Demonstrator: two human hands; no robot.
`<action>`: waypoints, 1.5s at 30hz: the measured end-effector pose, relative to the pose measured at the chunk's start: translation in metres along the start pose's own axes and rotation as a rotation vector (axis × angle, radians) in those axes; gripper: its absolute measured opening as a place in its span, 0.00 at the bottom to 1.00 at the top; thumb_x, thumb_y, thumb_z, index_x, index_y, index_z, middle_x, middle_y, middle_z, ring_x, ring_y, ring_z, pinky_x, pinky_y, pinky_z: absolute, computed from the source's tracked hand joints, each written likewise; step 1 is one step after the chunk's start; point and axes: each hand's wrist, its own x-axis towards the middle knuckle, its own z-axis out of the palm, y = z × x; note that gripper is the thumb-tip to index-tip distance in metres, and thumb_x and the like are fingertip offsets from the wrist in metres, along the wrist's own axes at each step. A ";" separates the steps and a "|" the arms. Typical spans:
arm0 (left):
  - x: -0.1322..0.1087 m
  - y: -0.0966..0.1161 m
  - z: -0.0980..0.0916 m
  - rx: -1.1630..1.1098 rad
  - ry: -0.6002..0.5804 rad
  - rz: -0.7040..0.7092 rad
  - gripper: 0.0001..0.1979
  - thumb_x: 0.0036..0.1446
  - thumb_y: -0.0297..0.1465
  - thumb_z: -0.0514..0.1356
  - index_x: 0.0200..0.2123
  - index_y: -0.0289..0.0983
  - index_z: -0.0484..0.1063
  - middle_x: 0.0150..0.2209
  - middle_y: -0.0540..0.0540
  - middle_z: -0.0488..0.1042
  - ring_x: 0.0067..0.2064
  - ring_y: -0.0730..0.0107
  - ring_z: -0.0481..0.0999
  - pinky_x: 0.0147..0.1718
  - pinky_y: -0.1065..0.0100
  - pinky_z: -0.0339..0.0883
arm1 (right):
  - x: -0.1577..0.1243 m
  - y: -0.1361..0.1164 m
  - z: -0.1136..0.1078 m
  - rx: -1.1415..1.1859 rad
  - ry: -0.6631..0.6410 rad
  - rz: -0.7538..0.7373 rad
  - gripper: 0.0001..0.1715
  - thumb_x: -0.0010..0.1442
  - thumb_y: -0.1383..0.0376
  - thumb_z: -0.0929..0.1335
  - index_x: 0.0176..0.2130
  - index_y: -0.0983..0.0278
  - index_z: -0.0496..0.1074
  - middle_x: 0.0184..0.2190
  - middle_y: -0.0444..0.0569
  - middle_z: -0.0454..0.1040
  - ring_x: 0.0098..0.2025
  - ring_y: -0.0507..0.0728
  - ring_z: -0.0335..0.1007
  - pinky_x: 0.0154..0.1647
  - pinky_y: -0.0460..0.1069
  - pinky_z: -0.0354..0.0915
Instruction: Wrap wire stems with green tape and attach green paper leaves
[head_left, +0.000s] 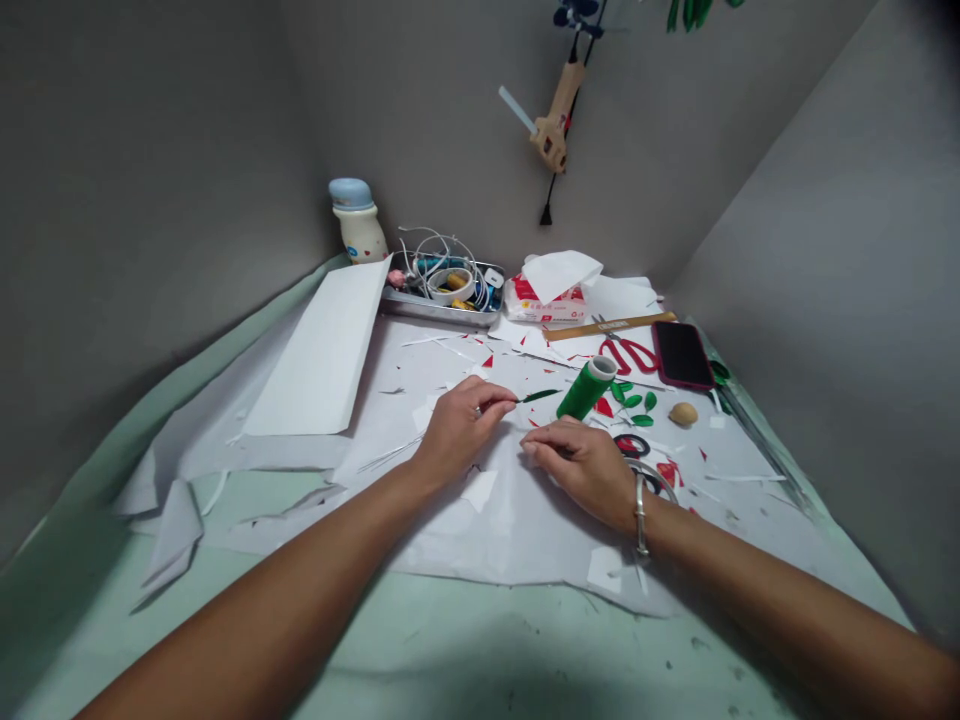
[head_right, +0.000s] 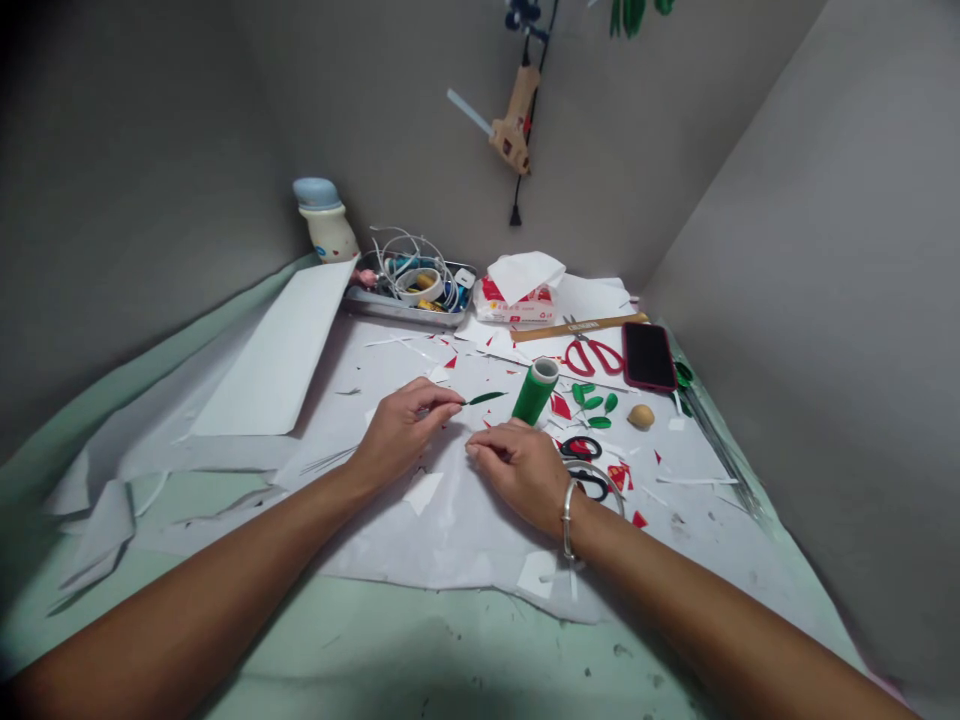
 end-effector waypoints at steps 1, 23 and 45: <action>0.000 0.000 0.000 0.012 -0.008 -0.009 0.07 0.59 0.30 0.59 0.37 0.40 0.78 0.36 0.48 0.74 0.40 0.68 0.74 0.42 0.66 0.66 | 0.001 -0.001 -0.003 -0.070 -0.016 -0.065 0.10 0.62 0.67 0.66 0.34 0.61 0.78 0.29 0.46 0.78 0.32 0.54 0.67 0.37 0.50 0.63; -0.004 0.014 -0.005 -0.179 -0.488 0.089 0.08 0.58 0.29 0.59 0.35 0.42 0.79 0.37 0.47 0.75 0.40 0.69 0.75 0.45 0.64 0.67 | 0.033 0.011 -0.043 0.146 -0.261 0.108 0.14 0.60 0.57 0.67 0.33 0.63 0.78 0.26 0.43 0.75 0.26 0.51 0.66 0.28 0.45 0.61; 0.002 0.004 0.002 -0.031 -0.083 -0.065 0.08 0.56 0.31 0.61 0.37 0.41 0.80 0.36 0.48 0.77 0.39 0.66 0.76 0.44 0.63 0.67 | 0.009 -0.009 -0.022 -0.510 0.097 -0.353 0.11 0.64 0.67 0.63 0.37 0.63 0.76 0.26 0.48 0.74 0.29 0.55 0.61 0.33 0.50 0.57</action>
